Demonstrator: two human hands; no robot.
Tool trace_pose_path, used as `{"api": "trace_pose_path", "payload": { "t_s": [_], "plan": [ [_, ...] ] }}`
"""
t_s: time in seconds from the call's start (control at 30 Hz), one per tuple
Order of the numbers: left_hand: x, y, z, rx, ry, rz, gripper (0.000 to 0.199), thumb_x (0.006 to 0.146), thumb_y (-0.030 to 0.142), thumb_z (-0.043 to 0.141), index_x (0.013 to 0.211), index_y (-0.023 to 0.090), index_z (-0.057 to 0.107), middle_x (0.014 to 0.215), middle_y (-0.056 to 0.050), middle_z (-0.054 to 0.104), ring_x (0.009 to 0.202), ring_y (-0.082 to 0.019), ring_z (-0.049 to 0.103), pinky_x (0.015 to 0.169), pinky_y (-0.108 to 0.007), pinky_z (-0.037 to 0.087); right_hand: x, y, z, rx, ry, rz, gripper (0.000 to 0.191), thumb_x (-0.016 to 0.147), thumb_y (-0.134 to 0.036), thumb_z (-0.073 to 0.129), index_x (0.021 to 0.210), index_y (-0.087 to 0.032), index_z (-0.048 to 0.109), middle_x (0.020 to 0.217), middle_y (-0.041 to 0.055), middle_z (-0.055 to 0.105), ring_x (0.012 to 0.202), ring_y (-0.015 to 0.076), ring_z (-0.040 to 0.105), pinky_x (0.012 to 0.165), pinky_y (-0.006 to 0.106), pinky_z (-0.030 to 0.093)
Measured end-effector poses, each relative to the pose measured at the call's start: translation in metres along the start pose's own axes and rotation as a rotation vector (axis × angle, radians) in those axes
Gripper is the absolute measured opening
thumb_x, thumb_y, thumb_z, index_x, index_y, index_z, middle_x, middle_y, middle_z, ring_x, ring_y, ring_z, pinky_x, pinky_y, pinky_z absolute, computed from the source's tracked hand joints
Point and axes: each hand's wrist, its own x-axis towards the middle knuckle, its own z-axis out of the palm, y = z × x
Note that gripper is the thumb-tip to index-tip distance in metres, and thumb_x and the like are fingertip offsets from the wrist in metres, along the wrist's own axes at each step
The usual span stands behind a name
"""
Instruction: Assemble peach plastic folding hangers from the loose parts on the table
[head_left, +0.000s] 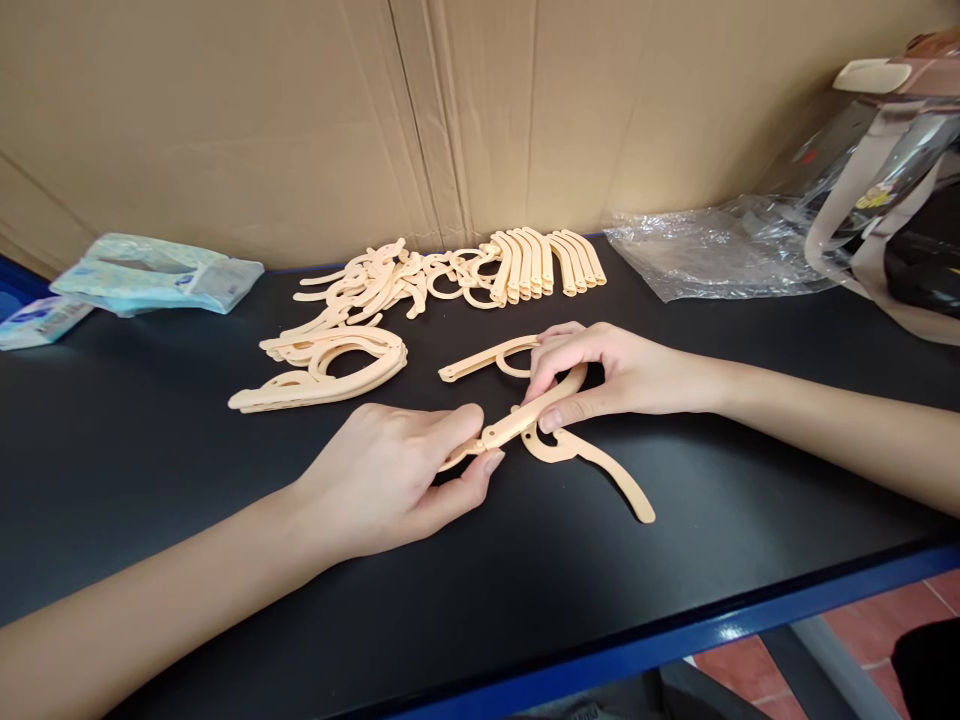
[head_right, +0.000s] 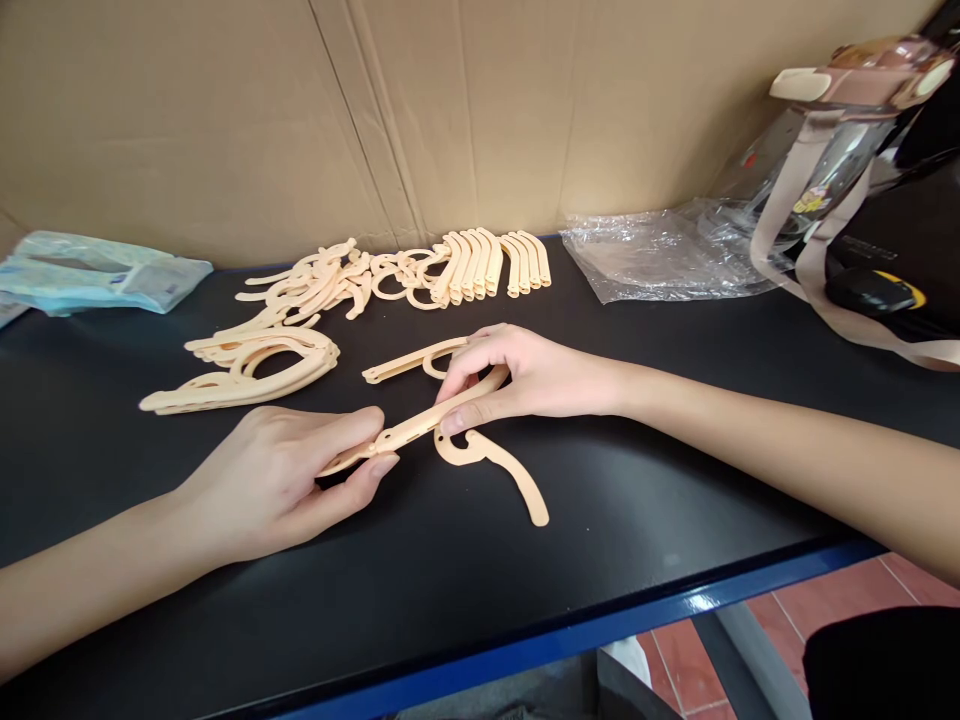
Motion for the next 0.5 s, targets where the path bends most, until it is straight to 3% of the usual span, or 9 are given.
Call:
{"api": "trace_pose_path", "payload": {
  "t_s": [0.5],
  "plan": [
    [-0.0002,0.001,0.0,0.012,0.01,-0.059,0.027,0.092,0.032,0.045,0.07,0.021,0.035,0.05,0.009,0.031,0.038,-0.008,0.03,0.042,-0.023,0.019,0.0001,-0.0008,-0.0008,0.003,-0.01,-0.013,0.028,0.079,-0.046,0.071,0.085,-0.018,0.074,0.077,0.0017,0.066,0.083,0.0162,0.051,0.081,0.032,0.04]
  ]
}}
